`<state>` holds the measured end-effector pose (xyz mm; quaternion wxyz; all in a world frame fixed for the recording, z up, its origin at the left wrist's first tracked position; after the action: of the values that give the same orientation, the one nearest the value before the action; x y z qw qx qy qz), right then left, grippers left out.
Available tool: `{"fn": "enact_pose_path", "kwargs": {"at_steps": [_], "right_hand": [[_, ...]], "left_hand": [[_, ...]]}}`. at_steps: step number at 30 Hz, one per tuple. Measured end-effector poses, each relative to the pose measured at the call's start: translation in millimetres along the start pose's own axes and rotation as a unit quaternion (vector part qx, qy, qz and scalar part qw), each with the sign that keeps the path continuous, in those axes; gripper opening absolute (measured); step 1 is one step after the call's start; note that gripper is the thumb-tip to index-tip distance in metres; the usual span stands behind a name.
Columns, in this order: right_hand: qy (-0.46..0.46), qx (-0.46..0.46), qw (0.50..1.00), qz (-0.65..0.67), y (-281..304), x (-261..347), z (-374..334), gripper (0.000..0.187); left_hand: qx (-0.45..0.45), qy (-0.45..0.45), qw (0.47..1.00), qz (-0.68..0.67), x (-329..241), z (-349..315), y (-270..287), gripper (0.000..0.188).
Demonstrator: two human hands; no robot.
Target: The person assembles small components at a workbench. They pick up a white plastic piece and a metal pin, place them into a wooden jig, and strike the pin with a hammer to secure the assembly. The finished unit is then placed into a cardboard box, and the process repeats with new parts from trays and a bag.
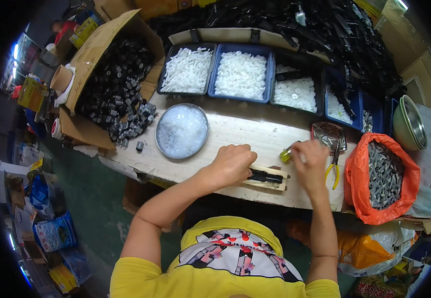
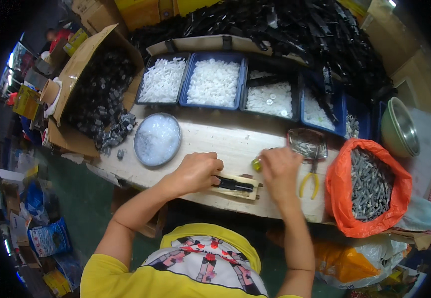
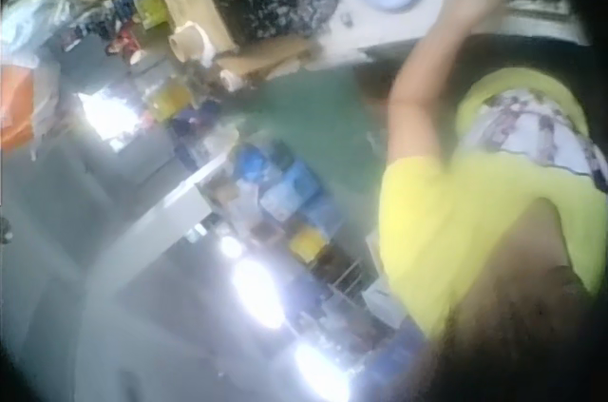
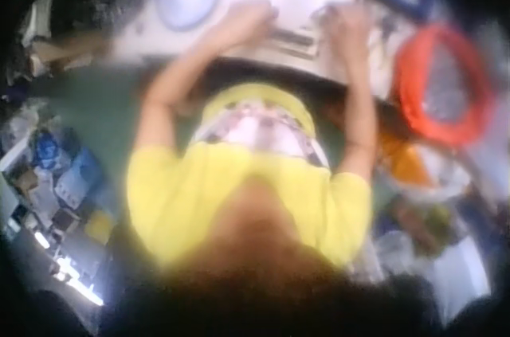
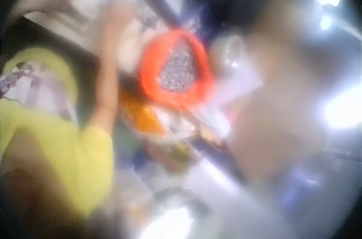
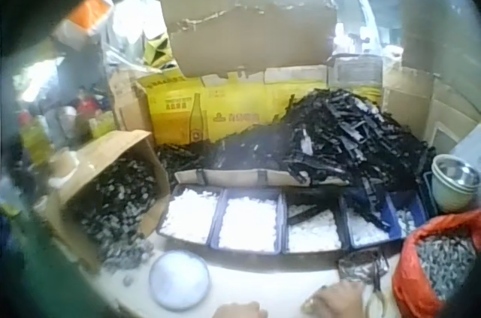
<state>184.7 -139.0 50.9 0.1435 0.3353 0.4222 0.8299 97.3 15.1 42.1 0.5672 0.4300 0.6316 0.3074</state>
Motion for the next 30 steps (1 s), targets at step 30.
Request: {"fn": "enact_pose_path", "kwargs": {"at_steps": [30], "right_hand": [[-0.020, -0.016, 0.988, -0.153, 31.5, -61.5, 20.7, 0.008]], "left_hand": [[-0.086, -0.018, 0.765, -0.638, -9.4, 111.7, 48.2, 0.013]]}}
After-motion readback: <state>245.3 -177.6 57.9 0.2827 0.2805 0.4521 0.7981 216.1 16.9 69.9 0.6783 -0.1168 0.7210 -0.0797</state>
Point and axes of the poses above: each hand's wrist, its own z-axis towards the middle knuckle, its own y-axis out of the back of the hand, x = y × z, the point moved 5 cm from there along z, towards the middle knuckle, and after that the axes turned 5 degrees about -y, right-handed, at the moved point
